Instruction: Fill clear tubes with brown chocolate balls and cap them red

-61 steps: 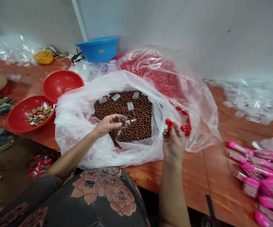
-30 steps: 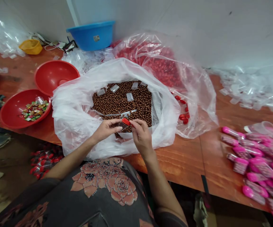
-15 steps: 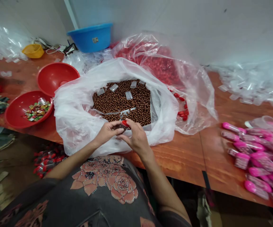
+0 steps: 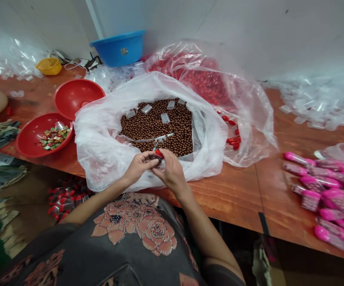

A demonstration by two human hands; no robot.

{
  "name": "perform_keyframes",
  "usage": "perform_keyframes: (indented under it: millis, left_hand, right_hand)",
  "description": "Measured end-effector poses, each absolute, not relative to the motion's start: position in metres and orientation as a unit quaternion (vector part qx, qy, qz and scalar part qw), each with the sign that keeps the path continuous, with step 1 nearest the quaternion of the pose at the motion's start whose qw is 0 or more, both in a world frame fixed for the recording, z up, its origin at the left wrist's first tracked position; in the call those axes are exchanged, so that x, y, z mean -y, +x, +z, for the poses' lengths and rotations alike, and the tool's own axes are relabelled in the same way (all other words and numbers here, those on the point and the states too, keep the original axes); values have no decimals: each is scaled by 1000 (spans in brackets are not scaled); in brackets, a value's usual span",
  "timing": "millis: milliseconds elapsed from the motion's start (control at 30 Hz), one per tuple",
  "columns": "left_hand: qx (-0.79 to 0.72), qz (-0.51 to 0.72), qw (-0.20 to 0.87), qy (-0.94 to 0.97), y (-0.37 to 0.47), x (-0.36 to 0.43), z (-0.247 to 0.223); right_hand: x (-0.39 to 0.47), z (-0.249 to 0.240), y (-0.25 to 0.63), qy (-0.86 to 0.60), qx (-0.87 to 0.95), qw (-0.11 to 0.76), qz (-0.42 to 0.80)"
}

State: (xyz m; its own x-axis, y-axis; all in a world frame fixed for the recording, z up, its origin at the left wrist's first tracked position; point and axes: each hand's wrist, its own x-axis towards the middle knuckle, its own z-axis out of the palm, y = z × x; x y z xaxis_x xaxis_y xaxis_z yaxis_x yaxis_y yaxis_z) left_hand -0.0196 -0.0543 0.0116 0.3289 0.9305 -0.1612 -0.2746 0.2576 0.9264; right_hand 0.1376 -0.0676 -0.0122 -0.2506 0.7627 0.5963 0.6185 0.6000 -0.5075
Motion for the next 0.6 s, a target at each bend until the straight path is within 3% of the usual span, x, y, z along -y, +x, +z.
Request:
perform_keyframes:
  millis: [333, 433, 600]
  left_hand:
    - [-441, 464, 676, 365, -6, 72, -5]
    - [-416, 468, 698, 348, -14, 75, 5]
    - [-378, 461, 731, 332, -27, 78, 23]
  right_hand:
    - [81, -12, 126, -447, 804, 387, 62]
    - [87, -9, 124, -440, 787, 402, 159]
    - [88, -8, 122, -472, 561, 543, 410]
